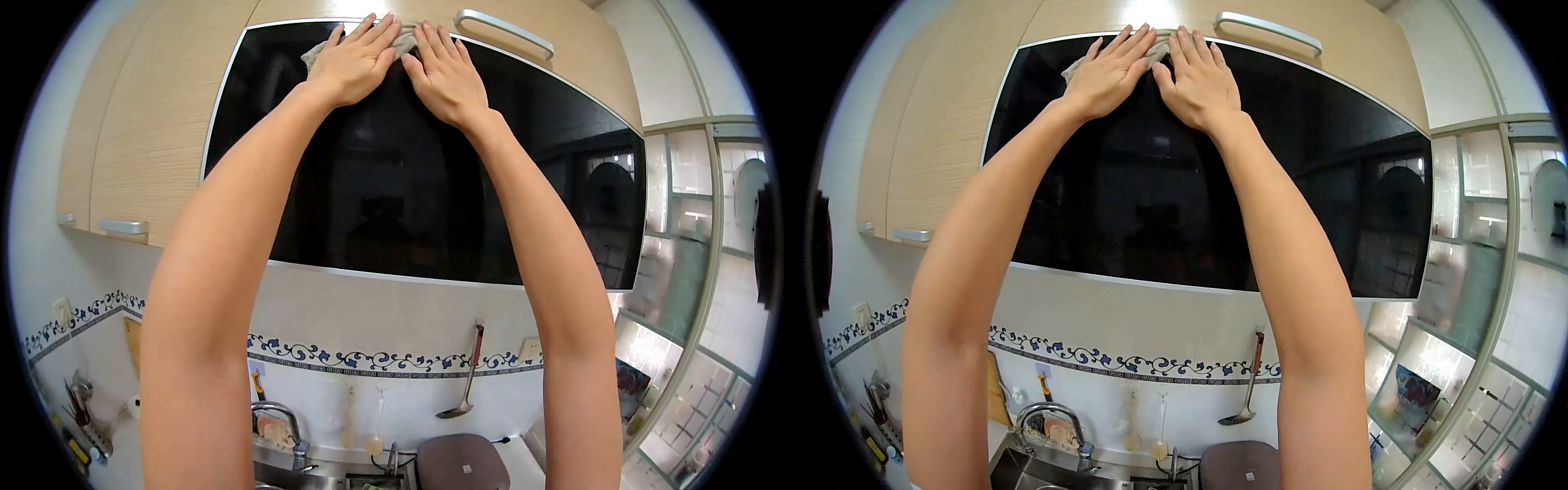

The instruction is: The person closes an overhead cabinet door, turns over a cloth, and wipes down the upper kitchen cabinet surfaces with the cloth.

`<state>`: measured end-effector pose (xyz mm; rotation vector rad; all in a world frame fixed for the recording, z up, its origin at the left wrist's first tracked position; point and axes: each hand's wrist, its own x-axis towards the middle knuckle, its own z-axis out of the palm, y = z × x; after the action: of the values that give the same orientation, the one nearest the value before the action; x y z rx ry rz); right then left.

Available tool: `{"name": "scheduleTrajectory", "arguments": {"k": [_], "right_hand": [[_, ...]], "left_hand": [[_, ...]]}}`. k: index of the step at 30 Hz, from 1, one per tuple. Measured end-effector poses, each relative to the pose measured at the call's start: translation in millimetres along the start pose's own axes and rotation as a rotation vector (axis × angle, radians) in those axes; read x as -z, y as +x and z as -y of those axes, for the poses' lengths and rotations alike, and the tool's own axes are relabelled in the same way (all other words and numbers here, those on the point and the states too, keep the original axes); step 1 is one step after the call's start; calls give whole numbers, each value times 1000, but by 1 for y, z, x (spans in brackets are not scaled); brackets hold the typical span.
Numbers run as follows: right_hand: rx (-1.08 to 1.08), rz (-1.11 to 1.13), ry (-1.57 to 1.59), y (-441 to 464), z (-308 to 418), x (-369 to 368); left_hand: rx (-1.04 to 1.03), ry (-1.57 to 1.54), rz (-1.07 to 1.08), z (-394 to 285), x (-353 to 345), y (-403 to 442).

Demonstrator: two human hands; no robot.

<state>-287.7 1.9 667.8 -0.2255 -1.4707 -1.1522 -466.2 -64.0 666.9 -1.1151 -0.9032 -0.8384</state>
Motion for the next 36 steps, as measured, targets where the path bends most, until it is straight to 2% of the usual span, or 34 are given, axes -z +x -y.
{"name": "scheduleTrajectory", "arguments": {"k": [8, 36], "right_hand": [[-10, 5, 26, -6, 10, 2], [70, -60, -17, -38, 62, -2]], "left_hand": [[-27, 5, -61, 3, -3, -8], [17, -55, -67, 9, 18, -74]]}}
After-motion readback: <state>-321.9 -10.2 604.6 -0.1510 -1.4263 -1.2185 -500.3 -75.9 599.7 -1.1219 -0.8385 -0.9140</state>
